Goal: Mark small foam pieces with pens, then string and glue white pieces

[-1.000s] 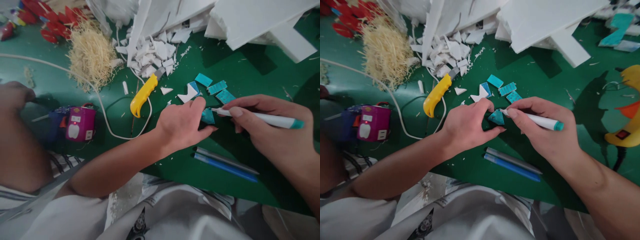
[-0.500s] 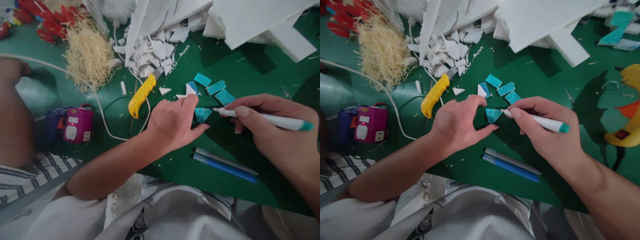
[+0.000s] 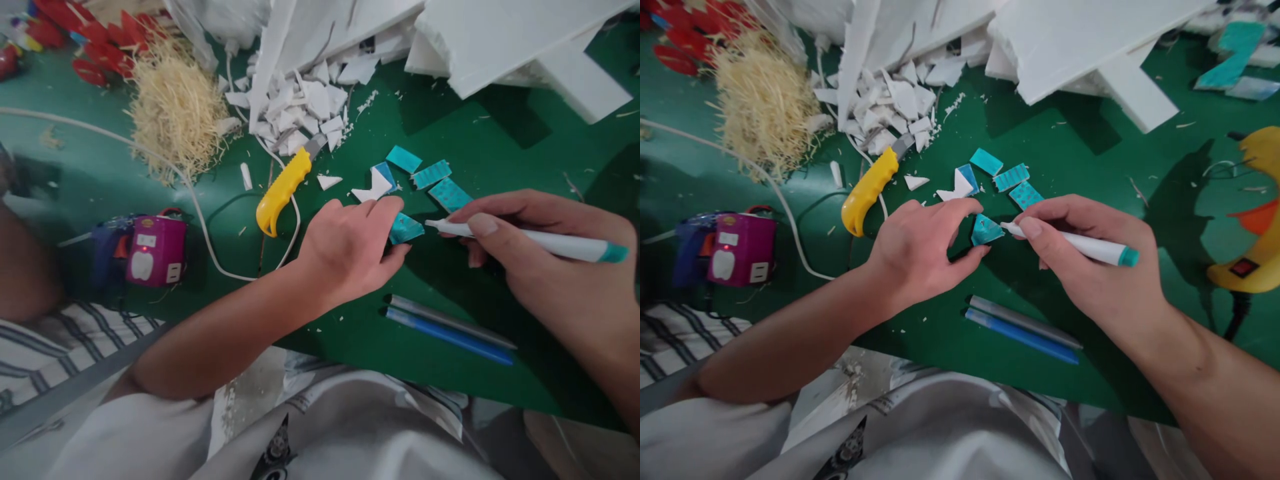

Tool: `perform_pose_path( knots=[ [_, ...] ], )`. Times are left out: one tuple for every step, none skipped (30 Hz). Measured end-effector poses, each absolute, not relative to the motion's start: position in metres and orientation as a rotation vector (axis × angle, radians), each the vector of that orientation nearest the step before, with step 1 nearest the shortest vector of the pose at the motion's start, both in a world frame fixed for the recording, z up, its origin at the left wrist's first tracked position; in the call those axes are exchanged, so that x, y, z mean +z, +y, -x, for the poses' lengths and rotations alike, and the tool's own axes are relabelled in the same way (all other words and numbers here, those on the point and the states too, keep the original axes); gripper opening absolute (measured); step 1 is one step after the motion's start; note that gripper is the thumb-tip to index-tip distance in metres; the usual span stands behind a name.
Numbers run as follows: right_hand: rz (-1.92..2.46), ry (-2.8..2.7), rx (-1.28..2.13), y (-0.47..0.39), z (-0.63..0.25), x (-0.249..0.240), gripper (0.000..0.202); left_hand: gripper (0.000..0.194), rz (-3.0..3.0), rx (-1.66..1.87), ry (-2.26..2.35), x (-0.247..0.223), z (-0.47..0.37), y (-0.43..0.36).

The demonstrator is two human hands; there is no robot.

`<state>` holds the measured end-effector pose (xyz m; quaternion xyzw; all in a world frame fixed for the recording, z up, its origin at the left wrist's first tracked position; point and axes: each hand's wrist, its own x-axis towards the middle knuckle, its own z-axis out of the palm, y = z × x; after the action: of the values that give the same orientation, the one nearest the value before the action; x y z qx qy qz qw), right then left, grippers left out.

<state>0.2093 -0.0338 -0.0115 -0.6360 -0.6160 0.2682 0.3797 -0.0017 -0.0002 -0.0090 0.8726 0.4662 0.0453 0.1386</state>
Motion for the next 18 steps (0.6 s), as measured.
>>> perform_pose_path(
  knots=[
    [1.63, -1.573, 0.681, -0.034, -0.209, -0.011, 0.029, 0.038, -2.521, 0.127, 1.353, -0.009, 0.001, 0.0],
    [1.636, -1.569, 0.679, -0.034, -0.209, -0.011, 0.03, 0.036, -2.52, 0.126, 1.353, -0.009, 0.0, 0.001],
    [1.641, -1.566, 0.679, -0.035, -0.209, -0.01, 0.03, 0.036, -2.523, 0.128, 1.348, -0.009, 0.0, 0.001],
    [1.646, -1.564, 0.677, -0.035, -0.21, -0.01, 0.031, 0.037, -2.525, 0.13, 1.341, -0.008, 0.0, 0.001],
    [1.65, -1.567, 0.675, -0.035, -0.21, -0.01, 0.031, 0.039, -2.526, 0.133, 1.337, -0.008, 0.001, 0.001],
    [1.65, -1.574, 0.671, -0.035, -0.21, -0.01, 0.031, 0.041, -2.523, 0.135, 1.339, -0.007, 0.001, 0.001],
    [1.649, -1.581, 0.667, -0.035, -0.21, -0.009, 0.032, 0.042, -2.515, 0.134, 1.344, -0.007, 0.002, 0.001],
    [1.651, -1.587, 0.665, -0.035, -0.21, -0.009, 0.033, 0.042, -2.504, 0.133, 1.353, -0.006, 0.002, 0.001],
    [1.65, -1.587, 0.667, -0.035, -0.21, -0.009, 0.034, 0.041, -2.492, 0.13, 1.361, -0.006, 0.002, 0.001],
    [1.653, -1.586, 0.682, -0.034, -0.209, -0.008, 0.035, 0.039, -2.482, 0.131, 1.367, -0.007, 0.002, 0.002],
    [1.655, -1.578, 0.697, -0.034, -0.208, -0.006, 0.036, 0.037, -2.475, 0.132, 1.369, -0.007, 0.001, 0.002],
    [1.66, -1.571, 0.715, -0.033, -0.207, -0.005, 0.035, 0.035, -2.469, 0.133, 1.371, -0.007, 0.001, 0.002],
    [1.67, -1.569, 0.735, -0.033, -0.206, -0.003, 0.033, 0.033, -2.463, 0.134, 1.375, -0.007, 0.0, 0.003],
    [1.686, -1.566, 0.747, -0.032, -0.205, -0.001, 0.031, 0.032, -2.459, 0.133, 1.376, -0.007, 0.0, 0.003],
    [1.704, -1.566, 0.754, -0.032, -0.204, 0.001, 0.029, 0.032, -2.454, 0.133, 1.376, -0.007, -0.001, 0.003],
    [1.72, -1.568, 0.756, -0.032, -0.204, 0.002, 0.027, 0.032, -2.45, 0.133, 1.379, -0.007, -0.001, 0.003],
    [1.734, -1.572, 0.758, -0.032, -0.204, 0.003, 0.025, 0.032, -2.446, 0.132, 1.382, -0.007, -0.001, 0.003],
    [1.742, -1.573, 0.761, -0.032, -0.205, 0.002, 0.023, 0.032, -2.443, 0.134, 1.385, -0.007, -0.001, 0.004]
  ],
)
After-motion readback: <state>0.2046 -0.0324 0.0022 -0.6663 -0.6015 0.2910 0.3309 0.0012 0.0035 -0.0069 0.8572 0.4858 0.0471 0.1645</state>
